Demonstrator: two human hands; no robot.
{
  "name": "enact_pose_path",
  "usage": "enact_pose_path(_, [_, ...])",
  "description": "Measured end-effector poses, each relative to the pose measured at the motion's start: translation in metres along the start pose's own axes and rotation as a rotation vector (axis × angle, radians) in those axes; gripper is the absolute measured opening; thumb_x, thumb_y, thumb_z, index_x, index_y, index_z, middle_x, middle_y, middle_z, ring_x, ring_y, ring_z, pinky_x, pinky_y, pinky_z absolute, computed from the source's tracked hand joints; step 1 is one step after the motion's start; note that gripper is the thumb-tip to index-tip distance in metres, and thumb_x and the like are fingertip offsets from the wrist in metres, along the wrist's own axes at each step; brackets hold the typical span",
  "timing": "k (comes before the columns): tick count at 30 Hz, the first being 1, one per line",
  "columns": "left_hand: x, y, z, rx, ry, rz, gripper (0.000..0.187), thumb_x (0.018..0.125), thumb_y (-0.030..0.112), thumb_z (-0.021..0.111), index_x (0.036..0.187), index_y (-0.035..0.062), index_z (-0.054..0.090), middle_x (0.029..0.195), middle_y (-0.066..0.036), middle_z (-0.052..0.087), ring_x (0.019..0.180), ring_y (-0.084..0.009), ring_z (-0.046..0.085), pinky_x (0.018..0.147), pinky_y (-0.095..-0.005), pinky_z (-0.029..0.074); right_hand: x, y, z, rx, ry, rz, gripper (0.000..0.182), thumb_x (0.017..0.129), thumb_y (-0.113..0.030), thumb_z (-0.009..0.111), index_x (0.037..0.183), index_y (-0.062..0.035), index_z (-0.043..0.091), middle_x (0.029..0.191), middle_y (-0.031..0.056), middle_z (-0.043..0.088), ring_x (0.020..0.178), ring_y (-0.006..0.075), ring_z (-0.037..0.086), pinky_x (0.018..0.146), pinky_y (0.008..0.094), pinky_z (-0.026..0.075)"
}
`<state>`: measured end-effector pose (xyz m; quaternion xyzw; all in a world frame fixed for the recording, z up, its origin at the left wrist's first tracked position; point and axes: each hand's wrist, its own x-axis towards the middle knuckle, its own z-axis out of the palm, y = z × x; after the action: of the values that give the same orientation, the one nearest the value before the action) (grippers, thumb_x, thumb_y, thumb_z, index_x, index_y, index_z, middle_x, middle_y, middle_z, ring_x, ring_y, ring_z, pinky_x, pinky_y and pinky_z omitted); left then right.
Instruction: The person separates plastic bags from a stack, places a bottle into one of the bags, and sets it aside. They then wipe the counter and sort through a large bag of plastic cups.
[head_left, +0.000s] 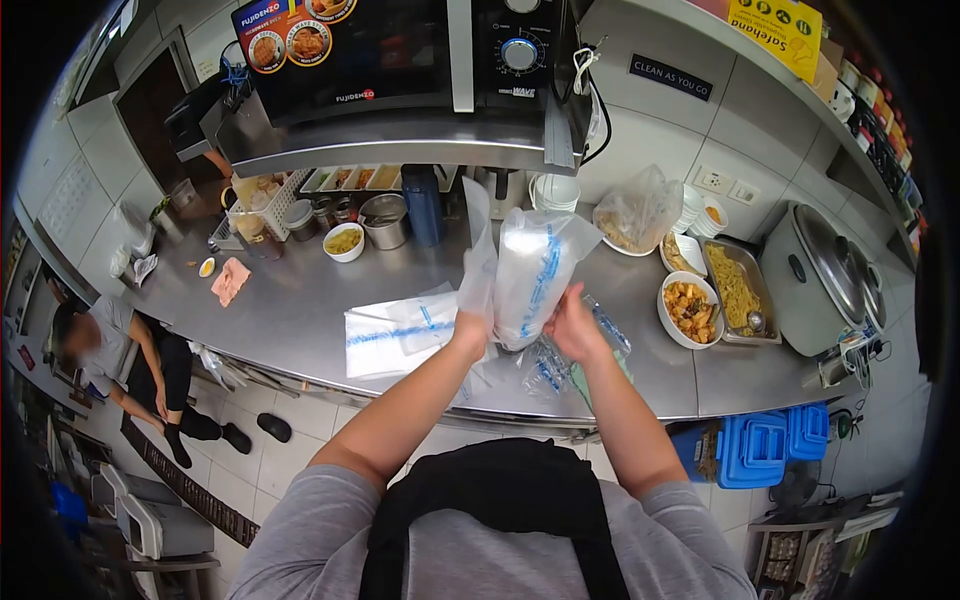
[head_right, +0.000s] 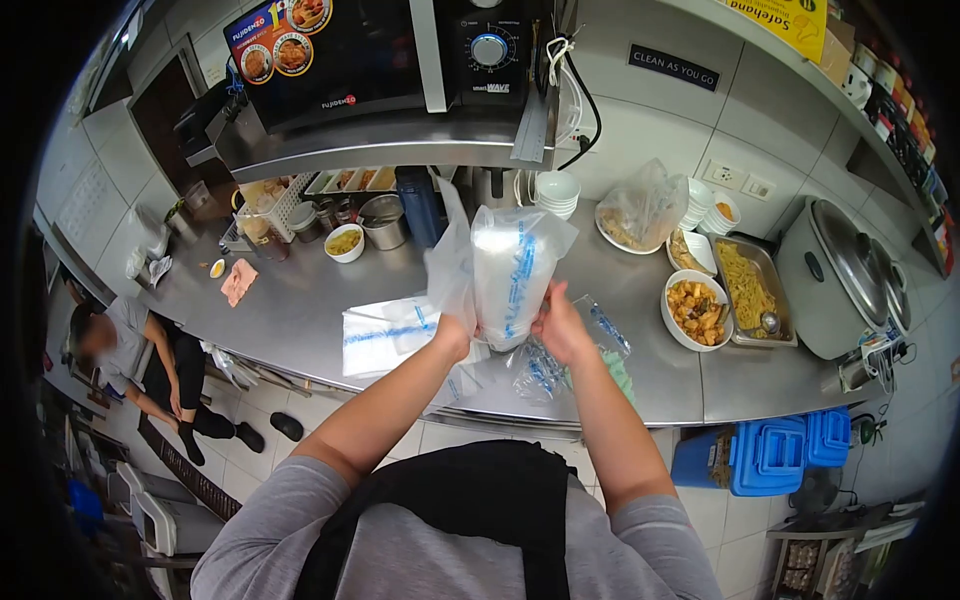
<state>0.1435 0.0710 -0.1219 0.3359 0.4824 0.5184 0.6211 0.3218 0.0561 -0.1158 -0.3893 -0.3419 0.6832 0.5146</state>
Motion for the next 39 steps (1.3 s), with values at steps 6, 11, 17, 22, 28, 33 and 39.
enact_pose_path(6, [0.017, -0.044, -0.028, 0.185, -0.151, 0.215, 0.041, 0.099, 0.036, 0.041, 0.128, 0.0089, 0.050, 0.111, -0.004, 0.059, 0.097, -0.0183, 0.059, 0.076, -0.0358, 0.049, -0.002, 0.030, -0.018, -0.827, 0.099, -0.512, 0.070, 0.075, -0.051, 0.075, 0.129, -0.0107, 0.054, 0.136, 0.0159, 0.036, 0.117, 0.0295, 0.045, 0.099, 0.0393, 0.041])
enact_pose_path(11, [0.051, -0.065, -0.092, 0.428, -0.200, 0.254, 0.026, 0.092, 0.021, 0.055, 0.115, 0.0088, 0.058, 0.109, -0.009, 0.063, 0.100, -0.0241, 0.062, 0.083, -0.0419, 0.048, -0.041, 0.010, -0.031, -1.551, 0.266, -0.371, 0.061, 0.071, -0.031, 0.081, 0.124, -0.0098, 0.059, 0.145, 0.0208, 0.031, 0.123, 0.0398, 0.043, 0.101, 0.0448, 0.040])
enact_pose_path(17, [-0.083, 0.106, -0.059, 1.610, -0.238, 0.807, 0.012, 0.083, 0.014, 0.062, 0.092, 0.0076, 0.063, 0.092, -0.010, 0.064, 0.084, -0.0311, 0.063, 0.075, -0.0425, 0.047, -0.070, -0.050, -0.025, -1.178, 0.492, -0.862, 0.052, 0.071, -0.024, 0.081, 0.116, -0.0083, 0.061, 0.132, 0.0158, 0.048, 0.113, 0.0343, 0.052, 0.096, 0.0419, 0.042])
enact_pose_path(22, [-0.137, 0.133, -0.012, 1.122, -0.413, 0.827, 0.013, 0.079, 0.016, 0.072, 0.087, 0.0094, 0.063, 0.076, -0.008, 0.060, 0.069, -0.0259, 0.060, 0.067, -0.0378, 0.047, -0.135, -0.115, 0.092, -1.227, 0.099, -1.030, 0.037, 0.076, -0.024, 0.077, 0.105, -0.0063, 0.063, 0.114, 0.0116, 0.058, 0.105, 0.0305, 0.056, 0.088, 0.0387, 0.044])
enact_pose_path(28, [-0.149, 0.144, -0.001, 1.086, -0.432, 0.904, 0.022, 0.079, 0.015, 0.074, 0.088, 0.0026, 0.058, 0.070, -0.008, 0.057, 0.065, -0.0260, 0.059, 0.061, -0.0352, 0.046, -0.130, -0.097, 0.106, -1.188, -0.133, -0.673, 0.020, 0.080, -0.020, 0.073, 0.089, -0.0052, 0.064, 0.086, 0.0077, 0.064, 0.075, 0.0252, 0.060, 0.068, 0.0347, 0.046])
enact_pose_path(33, [-0.151, 0.149, -0.009, 0.859, -0.466, 0.726, 0.025, 0.083, 0.014, 0.072, 0.099, 0.0031, 0.057, 0.069, -0.007, 0.056, 0.065, -0.0191, 0.059, 0.061, -0.0316, 0.047, -0.129, -0.103, 0.105, -1.041, -0.056, -0.804, 0.015, 0.084, -0.015, 0.069, 0.080, -0.0032, 0.062, 0.072, 0.0090, 0.061, 0.064, 0.0227, 0.058, 0.056, 0.0316, 0.044])
enact_pose_path(39, [-0.159, 0.150, 0.002, 0.666, -0.523, 0.520, 0.028, 0.094, 0.014, 0.059, 0.121, 0.0055, 0.056, 0.072, 0.002, 0.055, 0.062, -0.0067, 0.051, 0.058, -0.0240, 0.044, -0.124, -0.097, 0.095, -1.068, 0.026, -0.818, 0.010, 0.087, -0.012, 0.066, 0.083, -0.0024, 0.064, 0.071, 0.0086, 0.058, 0.062, 0.0220, 0.054, 0.058, 0.0288, 0.042])
